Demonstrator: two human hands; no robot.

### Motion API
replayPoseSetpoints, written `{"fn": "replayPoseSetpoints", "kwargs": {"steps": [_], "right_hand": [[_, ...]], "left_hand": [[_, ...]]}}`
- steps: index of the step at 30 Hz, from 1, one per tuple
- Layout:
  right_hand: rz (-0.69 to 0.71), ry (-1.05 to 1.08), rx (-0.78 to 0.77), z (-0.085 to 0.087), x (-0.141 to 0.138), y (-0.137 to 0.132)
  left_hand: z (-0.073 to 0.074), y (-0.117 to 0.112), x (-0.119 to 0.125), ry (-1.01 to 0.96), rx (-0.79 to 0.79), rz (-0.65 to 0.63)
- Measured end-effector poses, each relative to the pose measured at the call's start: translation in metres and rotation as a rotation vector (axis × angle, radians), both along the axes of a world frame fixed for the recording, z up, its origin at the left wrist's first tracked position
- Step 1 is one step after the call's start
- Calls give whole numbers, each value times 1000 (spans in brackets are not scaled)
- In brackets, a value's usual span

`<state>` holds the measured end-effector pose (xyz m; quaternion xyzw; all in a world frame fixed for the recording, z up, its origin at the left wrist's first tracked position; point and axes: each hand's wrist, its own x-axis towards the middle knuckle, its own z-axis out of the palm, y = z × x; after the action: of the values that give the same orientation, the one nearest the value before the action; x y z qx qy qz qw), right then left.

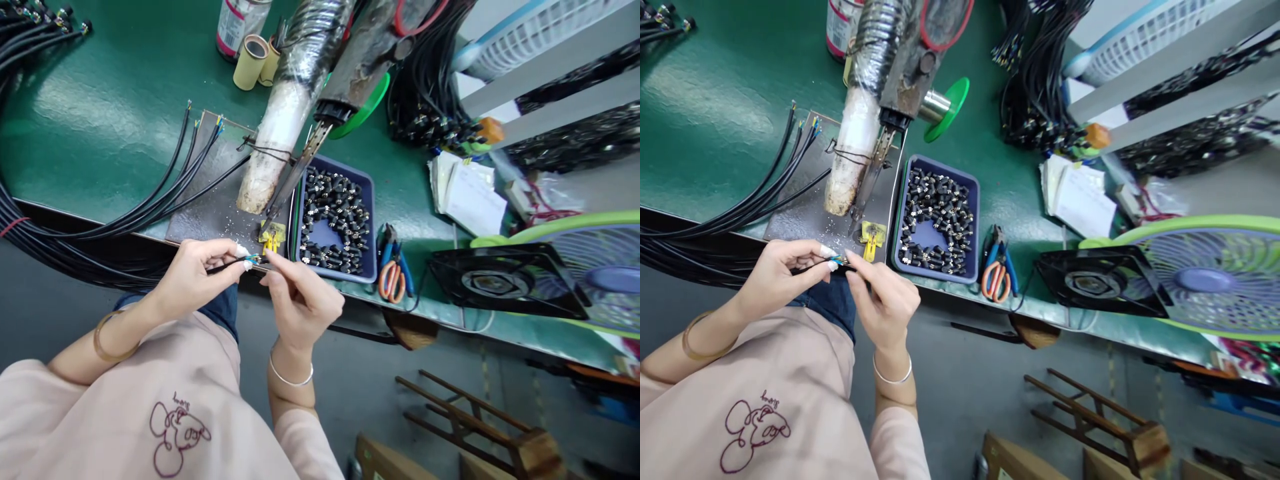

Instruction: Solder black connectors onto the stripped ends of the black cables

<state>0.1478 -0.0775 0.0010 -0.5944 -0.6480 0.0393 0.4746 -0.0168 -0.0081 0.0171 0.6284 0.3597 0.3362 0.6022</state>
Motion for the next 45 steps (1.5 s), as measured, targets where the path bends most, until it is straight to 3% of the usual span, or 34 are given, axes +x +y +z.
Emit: {"fn": "replayPoseSetpoints", "kwargs": {"steps": [10,14,18,21,30,36,45], "right_hand": [[47,127,-87,4,-3,2],[68,139,-124,3,-2,2],[43,116,-93,2,-1,1],[7,71,-58,2,-1,0],[117,-234,74,-1,5,-1],[0,-23,-20,-3,3,-3],[154,21,-131,0,3,-1]], "left_hand": [[-3,1,2,46,104,5],[-3,1,3,71,158,-51],[-4,0,2,84,132,-55],[-6,0,3,93,116,-33],[-7,1,3,144,114,2],[-7,0,3,123,112,-18],[-8,0,2,104,166,-126]]}}
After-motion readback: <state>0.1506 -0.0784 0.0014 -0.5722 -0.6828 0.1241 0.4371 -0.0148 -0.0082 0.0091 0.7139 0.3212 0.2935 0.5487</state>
